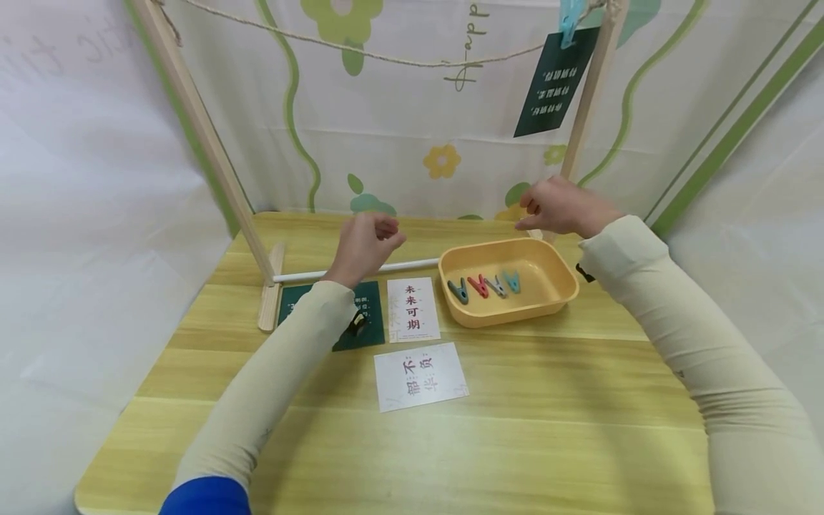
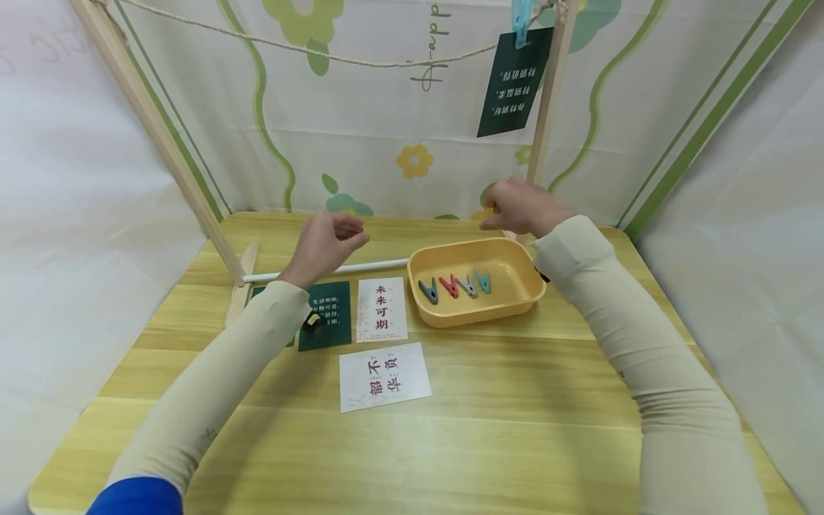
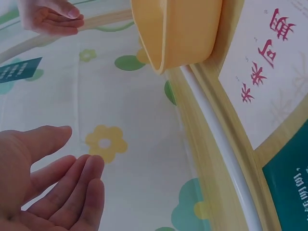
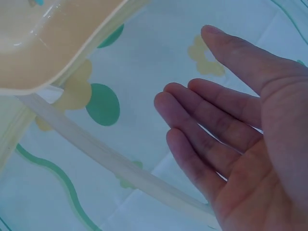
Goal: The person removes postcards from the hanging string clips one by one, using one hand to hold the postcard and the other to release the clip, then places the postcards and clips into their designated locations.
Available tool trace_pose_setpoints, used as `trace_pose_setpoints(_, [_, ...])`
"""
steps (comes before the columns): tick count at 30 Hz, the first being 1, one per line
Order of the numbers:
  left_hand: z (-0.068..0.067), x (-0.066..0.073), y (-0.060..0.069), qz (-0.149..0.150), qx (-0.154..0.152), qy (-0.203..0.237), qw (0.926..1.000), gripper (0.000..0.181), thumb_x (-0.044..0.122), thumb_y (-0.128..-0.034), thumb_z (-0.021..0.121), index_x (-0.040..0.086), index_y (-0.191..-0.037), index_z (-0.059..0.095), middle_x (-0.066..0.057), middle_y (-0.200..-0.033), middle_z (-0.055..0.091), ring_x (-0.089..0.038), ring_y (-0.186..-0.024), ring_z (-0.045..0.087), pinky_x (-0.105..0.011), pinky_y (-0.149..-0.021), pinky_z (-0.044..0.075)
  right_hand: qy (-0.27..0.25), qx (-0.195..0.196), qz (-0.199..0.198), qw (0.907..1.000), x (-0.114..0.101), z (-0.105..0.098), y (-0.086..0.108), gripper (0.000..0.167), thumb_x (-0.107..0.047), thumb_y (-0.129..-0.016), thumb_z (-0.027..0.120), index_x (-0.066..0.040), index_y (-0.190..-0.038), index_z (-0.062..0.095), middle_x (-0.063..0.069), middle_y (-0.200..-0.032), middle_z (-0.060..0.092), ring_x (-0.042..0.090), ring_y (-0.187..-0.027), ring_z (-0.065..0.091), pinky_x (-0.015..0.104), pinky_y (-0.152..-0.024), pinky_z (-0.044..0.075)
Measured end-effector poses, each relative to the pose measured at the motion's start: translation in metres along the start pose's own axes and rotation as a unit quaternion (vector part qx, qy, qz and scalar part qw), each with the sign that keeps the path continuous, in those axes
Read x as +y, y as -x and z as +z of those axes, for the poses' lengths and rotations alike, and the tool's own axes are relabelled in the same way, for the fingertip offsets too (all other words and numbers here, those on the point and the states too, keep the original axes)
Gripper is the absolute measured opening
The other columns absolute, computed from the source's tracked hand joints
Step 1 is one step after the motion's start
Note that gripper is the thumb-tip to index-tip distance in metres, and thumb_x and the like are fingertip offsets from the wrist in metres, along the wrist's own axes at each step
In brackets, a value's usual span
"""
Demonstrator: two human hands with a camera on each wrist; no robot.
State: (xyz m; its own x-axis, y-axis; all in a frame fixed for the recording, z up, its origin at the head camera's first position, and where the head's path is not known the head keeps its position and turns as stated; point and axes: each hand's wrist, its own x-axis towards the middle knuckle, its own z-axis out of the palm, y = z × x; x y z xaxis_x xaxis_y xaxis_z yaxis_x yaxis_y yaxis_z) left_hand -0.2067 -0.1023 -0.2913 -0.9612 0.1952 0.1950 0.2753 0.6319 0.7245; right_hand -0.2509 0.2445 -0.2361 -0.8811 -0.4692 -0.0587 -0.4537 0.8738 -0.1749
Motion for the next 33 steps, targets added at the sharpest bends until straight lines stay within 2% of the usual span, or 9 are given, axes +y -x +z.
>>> trace_pose_setpoints(5, [0.005,0.005,-0.011,0.015,0.023,-0.001,0.9996,0.026,0.015,-0.0994,0.075,0.002,-0.122,0.074,-0.014,-0.119,0.078,-0.027,-0.107,0.074,-0.041,-0.099,0.061,0.001,0.04,-0.016,0.9991,0.002,-0.005,0.004,0.027,-0.017,-0.094,0.081,0.007,-0.105,0.073,0.025,-0.105,0.075,0.036,-0.096,0.072,0.056,-0.091,0.059])
trace_pose_setpoints(7, [0.007,0.007,-0.014,0.023,0.03,-0.004,0.9993,0.025,0.016,-0.0997,0.074,0.001,-0.121,0.075,-0.015,-0.118,0.078,-0.028,-0.106,0.075,-0.041,-0.098,0.061,0.001,0.048,-0.017,0.9987,0.002,-0.008,0.006,0.03,-0.017,-0.094,0.08,0.008,-0.11,0.073,0.026,-0.108,0.075,0.038,-0.099,0.072,0.056,-0.093,0.06])
trace_pose_setpoints(10, [0.01,0.011,-0.02,0.031,0.038,0.001,0.9988,0.025,0.015,-0.1,0.073,0.0,-0.12,0.075,-0.016,-0.117,0.078,-0.028,-0.105,0.075,-0.041,-0.098,0.061,0.002,0.047,-0.008,0.9989,0.001,-0.014,0.009,0.033,-0.018,-0.096,0.079,0.008,-0.115,0.071,0.028,-0.113,0.075,0.041,-0.104,0.072,0.057,-0.096,0.059])
trace_pose_setpoints(14, [0.013,0.017,-0.026,0.026,0.048,0.021,0.9983,0.027,0.015,-0.0994,0.074,-0.001,-0.121,0.074,-0.016,-0.117,0.078,-0.028,-0.106,0.074,-0.039,-0.097,0.061,-0.008,0.041,0.015,0.999,-0.001,-0.025,0.014,0.04,-0.021,-0.099,0.076,0.008,-0.126,0.068,0.03,-0.123,0.072,0.043,-0.112,0.069,0.059,-0.1,0.057])
trace_pose_setpoints(17, [0.015,0.023,-0.032,0.024,0.053,0.035,0.9977,0.028,0.015,-0.0989,0.075,-0.001,-0.123,0.073,-0.017,-0.118,0.077,-0.028,-0.107,0.073,-0.038,-0.097,0.061,-0.012,0.052,0.02,0.9984,-0.002,-0.033,0.016,0.044,-0.021,-0.099,0.075,0.009,-0.13,0.066,0.031,-0.127,0.07,0.044,-0.115,0.068,0.059,-0.101,0.057])
trace_pose_setpoints(24, [0.022,0.035,-0.046,0.027,0.062,0.058,0.996,0.028,0.017,-0.0997,0.075,0.0,-0.122,0.074,-0.015,-0.116,0.077,-0.026,-0.105,0.073,-0.036,-0.095,0.062,0.008,0.112,-0.002,0.9937,-0.003,-0.049,0.02,0.042,-0.02,-0.099,0.076,0.01,-0.128,0.067,0.031,-0.12,0.073,0.044,-0.11,0.071,0.058,-0.098,0.058])
trace_pose_setpoints(33, [0.029,0.052,-0.059,0.03,0.083,0.062,0.9942,0.028,0.017,-0.0991,0.076,0.002,-0.122,0.074,-0.013,-0.116,0.078,-0.023,-0.105,0.073,-0.033,-0.093,0.061,0.013,0.154,0.019,0.9878,-0.005,-0.078,0.025,0.044,-0.024,-0.101,0.073,0.009,-0.13,0.066,0.031,-0.123,0.072,0.045,-0.114,0.069,0.058,-0.101,0.056])
